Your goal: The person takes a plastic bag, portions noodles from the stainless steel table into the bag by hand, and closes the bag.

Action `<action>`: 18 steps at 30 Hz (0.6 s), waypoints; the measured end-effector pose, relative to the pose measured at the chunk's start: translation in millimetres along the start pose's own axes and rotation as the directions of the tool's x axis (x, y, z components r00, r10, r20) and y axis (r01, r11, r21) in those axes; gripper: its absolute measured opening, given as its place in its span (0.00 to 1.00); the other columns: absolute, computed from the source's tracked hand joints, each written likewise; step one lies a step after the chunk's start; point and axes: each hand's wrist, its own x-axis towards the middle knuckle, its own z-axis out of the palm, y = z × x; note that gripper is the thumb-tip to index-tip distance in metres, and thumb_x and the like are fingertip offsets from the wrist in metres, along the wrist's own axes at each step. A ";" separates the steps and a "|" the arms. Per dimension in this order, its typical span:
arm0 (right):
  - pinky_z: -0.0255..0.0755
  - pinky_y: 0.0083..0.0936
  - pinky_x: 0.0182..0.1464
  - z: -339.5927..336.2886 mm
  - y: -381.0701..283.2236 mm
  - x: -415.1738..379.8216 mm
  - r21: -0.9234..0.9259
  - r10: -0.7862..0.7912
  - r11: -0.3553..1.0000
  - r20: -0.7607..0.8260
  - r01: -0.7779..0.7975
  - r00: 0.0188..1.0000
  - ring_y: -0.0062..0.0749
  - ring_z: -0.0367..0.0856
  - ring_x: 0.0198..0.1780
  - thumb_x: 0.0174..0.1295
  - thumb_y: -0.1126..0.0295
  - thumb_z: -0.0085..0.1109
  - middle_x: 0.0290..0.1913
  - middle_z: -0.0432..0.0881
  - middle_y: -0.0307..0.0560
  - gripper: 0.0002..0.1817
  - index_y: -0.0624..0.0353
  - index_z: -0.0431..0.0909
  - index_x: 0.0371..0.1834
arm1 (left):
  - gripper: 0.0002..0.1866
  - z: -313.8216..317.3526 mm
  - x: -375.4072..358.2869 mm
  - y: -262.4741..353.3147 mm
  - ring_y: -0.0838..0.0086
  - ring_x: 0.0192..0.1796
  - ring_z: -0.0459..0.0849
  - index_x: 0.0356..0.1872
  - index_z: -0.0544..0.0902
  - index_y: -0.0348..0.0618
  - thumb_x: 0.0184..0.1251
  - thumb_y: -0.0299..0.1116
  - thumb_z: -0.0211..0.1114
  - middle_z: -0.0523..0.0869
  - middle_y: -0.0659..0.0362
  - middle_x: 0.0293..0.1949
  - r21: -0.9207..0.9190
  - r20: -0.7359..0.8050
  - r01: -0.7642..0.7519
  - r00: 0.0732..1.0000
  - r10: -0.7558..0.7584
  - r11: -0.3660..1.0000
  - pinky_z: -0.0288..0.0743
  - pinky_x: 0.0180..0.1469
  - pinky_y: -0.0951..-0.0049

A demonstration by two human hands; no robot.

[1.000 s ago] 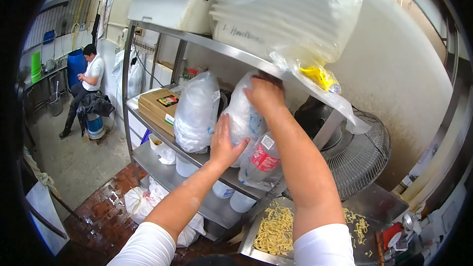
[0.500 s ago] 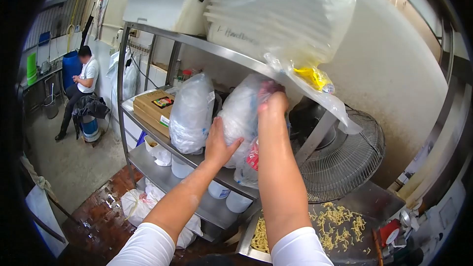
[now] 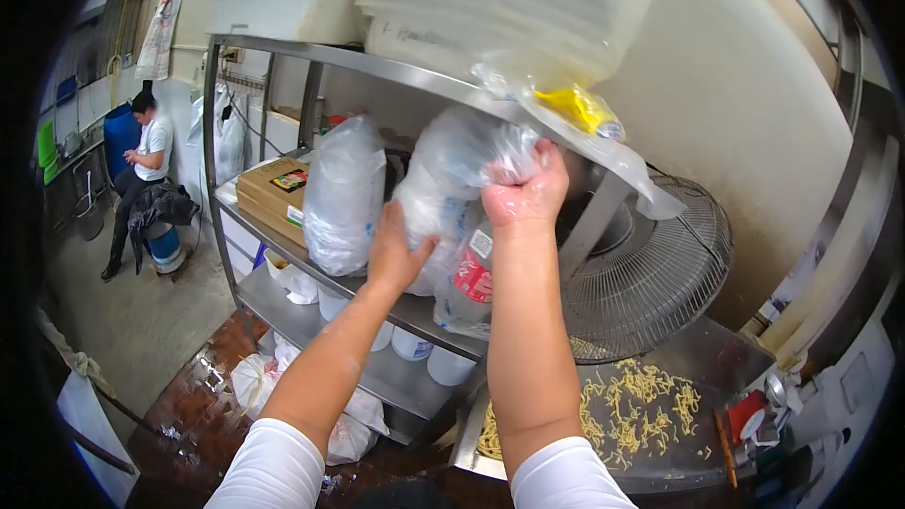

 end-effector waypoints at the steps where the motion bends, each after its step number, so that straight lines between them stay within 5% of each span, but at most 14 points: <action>1: 0.64 0.29 0.26 15.2 1.4 -12.6 0.000 -0.011 1.000 -0.004 0.011 1.000 0.29 0.76 0.30 0.65 0.60 0.47 0.29 0.79 0.34 0.08 0.47 0.74 0.31 | 0.47 0.5 1.4 0.1 0.44 0.70 0.60 0.66 0.58 0.23 0.54 0.46 0.71 0.62 0.32 0.66 -0.005 0.008 -0.008 1.000 0.008 1.000 0.54 0.71 0.59; 3: 0.66 0.32 0.28 31.2 4.6 -38.2 -0.015 0.014 1.000 -0.246 -0.018 0.969 0.28 0.76 0.31 0.64 0.55 0.50 0.29 0.79 0.32 0.11 0.45 0.74 0.28 | 0.47 0.7 0.6 0.5 0.45 0.70 0.59 0.66 0.58 0.23 0.55 0.47 0.70 0.61 0.32 0.66 0.004 0.011 0.016 1.000 -0.016 1.000 0.53 0.72 0.59; 5: 0.73 0.38 0.39 16.8 1.7 -74.9 0.056 0.181 0.983 -0.084 -0.176 0.980 0.36 0.81 0.40 0.62 0.51 0.53 0.32 0.83 0.34 0.13 0.43 0.76 0.24 | 0.46 -1.7 -2.1 2.1 0.48 0.72 0.58 0.67 0.57 0.25 0.57 0.47 0.69 0.59 0.35 0.68 0.021 0.046 0.087 0.995 -0.088 0.996 0.51 0.73 0.61; 7: 0.76 0.44 0.40 21.3 2.5 -120.9 0.138 0.359 0.926 -0.039 -0.351 0.933 0.39 0.82 0.40 0.62 0.48 0.53 0.34 0.84 0.40 0.17 0.46 0.79 0.24 | 0.38 -13.4 -15.5 1.1 0.57 0.73 0.58 0.69 0.57 0.31 0.61 0.33 0.62 0.60 0.44 0.71 -0.422 -0.111 -0.031 0.994 -0.018 0.906 0.48 0.74 0.64; 8: 0.77 0.43 0.34 0.1 0.2 -135.5 0.188 0.482 0.819 0.290 -0.543 0.827 0.38 0.83 0.36 0.63 0.46 0.51 0.33 0.84 0.41 0.20 0.49 0.80 0.26 | 0.34 -25.8 -25.4 4.1 0.60 0.72 0.59 0.69 0.57 0.32 0.62 0.25 0.57 0.61 0.47 0.70 -0.460 -0.159 -0.065 0.987 -0.010 0.886 0.47 0.74 0.64; 9: 0.76 0.42 0.28 -2.1 -1.4 -157.4 0.252 0.567 0.723 0.315 -0.643 0.761 0.36 0.82 0.32 0.64 0.45 0.49 0.32 0.84 0.42 0.23 0.51 0.80 0.27 | 0.30 -35.4 -34.2 17.6 0.62 0.72 0.60 0.70 0.58 0.34 0.66 0.25 0.52 0.63 0.48 0.69 -0.737 -0.184 -0.109 0.982 -0.043 0.667 0.47 0.74 0.62; 10: 0.77 0.38 0.31 -17.5 3.4 -173.3 0.263 0.591 0.680 0.355 -0.684 0.724 0.35 0.82 0.31 0.66 0.45 0.47 0.31 0.83 0.42 0.24 0.54 0.80 0.27 | 0.28 -41.7 -47.0 -2.6 0.61 0.70 0.64 0.71 0.57 0.38 0.70 0.26 0.47 0.64 0.50 0.69 -0.922 0.072 0.161 0.965 -0.252 0.353 0.56 0.72 0.60; 11: 0.77 0.32 0.34 3.3 -3.7 -199.2 0.260 0.701 0.689 -0.001 -0.676 0.714 0.35 0.81 0.28 0.67 0.46 0.45 0.28 0.82 0.43 0.25 0.57 0.79 0.32 | 0.28 -46.1 -59.2 4.9 0.61 0.70 0.64 0.71 0.57 0.38 0.70 0.26 0.47 0.64 0.50 0.69 -0.918 0.098 0.183 0.964 -0.246 0.353 0.56 0.72 0.60; 13: 0.72 0.23 0.31 -16.9 -8.9 -224.9 0.292 0.753 0.521 0.286 -0.802 0.593 0.26 0.75 0.21 0.68 0.47 0.44 0.21 0.77 0.39 0.25 0.60 0.77 0.37 | 0.32 -71.9 -76.9 28.8 0.59 0.62 0.73 0.71 0.57 0.40 0.66 0.32 0.55 0.67 0.46 0.66 -0.953 0.301 0.302 0.948 -0.101 0.000 0.74 0.59 0.58; 14: 0.72 0.23 0.31 -32.5 -11.6 -234.5 0.307 0.749 0.520 0.285 -0.797 0.599 0.26 0.75 0.21 0.68 0.47 0.44 0.21 0.77 0.39 0.25 0.60 0.77 0.37 | 0.32 -79.4 -87.1 37.5 0.59 0.62 0.73 0.71 0.57 0.40 0.66 0.32 0.55 0.67 0.46 0.66 -0.949 0.314 0.316 0.944 -0.103 0.006 0.74 0.59 0.58; 16: 0.63 0.17 0.24 -67.6 -20.8 -247.3 0.164 0.672 0.690 0.214 -0.705 0.708 0.16 0.65 0.17 0.69 0.49 0.43 0.16 0.68 0.33 0.25 0.64 0.75 0.40 | 0.34 -87.1 -106.8 50.6 0.60 0.58 0.78 0.70 0.60 0.39 0.61 0.31 0.60 0.73 0.45 0.60 -0.862 0.493 0.504 0.859 0.138 -0.061 0.77 0.55 0.60; 18: 0.60 0.15 0.23 -88.4 -50.1 -257.5 0.101 0.653 0.737 0.148 -0.669 0.742 0.13 0.61 0.16 0.70 0.49 0.43 0.16 0.66 0.31 0.25 0.64 0.75 0.39 | 0.34 -89.1 -128.4 36.0 0.60 0.56 0.79 0.68 0.62 0.38 0.59 0.26 0.60 0.75 0.45 0.59 -0.804 0.590 0.595 0.792 0.158 0.024 0.78 0.52 0.66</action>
